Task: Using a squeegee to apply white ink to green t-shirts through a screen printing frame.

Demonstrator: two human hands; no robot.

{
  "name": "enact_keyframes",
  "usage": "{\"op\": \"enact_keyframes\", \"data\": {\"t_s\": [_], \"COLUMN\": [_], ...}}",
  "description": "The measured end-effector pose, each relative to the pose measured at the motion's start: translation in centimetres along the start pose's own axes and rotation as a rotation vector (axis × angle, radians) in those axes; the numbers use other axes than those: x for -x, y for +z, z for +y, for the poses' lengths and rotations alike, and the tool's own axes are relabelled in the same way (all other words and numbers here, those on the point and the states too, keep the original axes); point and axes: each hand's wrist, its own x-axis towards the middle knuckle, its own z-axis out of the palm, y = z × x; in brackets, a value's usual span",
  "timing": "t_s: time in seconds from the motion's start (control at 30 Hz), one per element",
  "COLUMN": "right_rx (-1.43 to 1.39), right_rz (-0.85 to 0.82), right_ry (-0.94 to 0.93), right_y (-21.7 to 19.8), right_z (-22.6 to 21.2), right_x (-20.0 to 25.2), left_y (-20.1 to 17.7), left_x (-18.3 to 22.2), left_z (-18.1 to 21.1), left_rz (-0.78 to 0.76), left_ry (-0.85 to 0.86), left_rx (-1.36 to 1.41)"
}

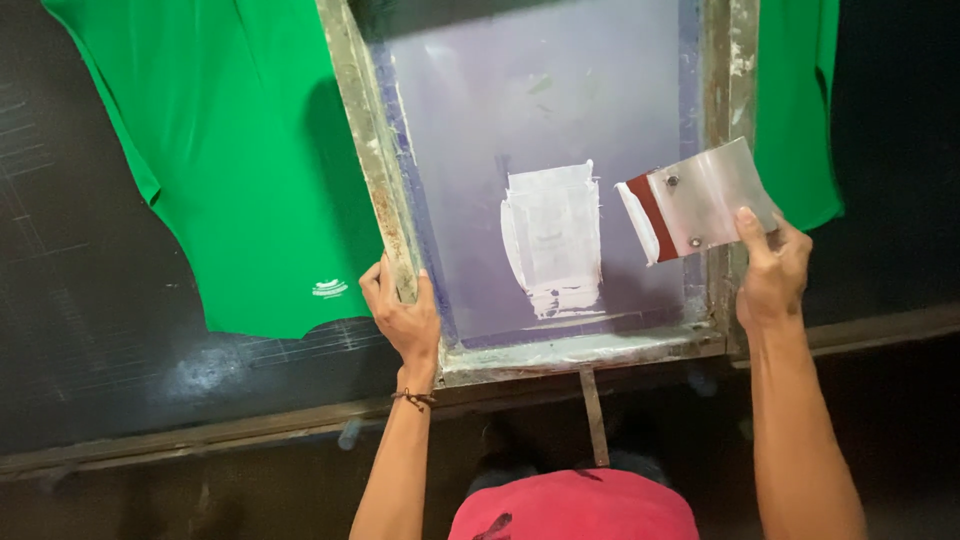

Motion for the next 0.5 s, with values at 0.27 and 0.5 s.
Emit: {"op": "enact_keyframes", "data": {"t_s": [0.27,0.5], "right_rx": [0.047,0.102], "right_rz": [0.039,0.057], "right_ry": [-0.016,-0.069], "right_y": [2.3,3.6], "right_z": [-6.4,-7.8], "right_x": [1.2,2.4], "left_y": [0.6,0.1], "left_x": [-0.6,-0.4], "left_z": [-0.4,-0.8], "left_rz": [0.014,0.040], "left_ry": [0.040,0.041], "left_rx": [0.037,0.054]}}
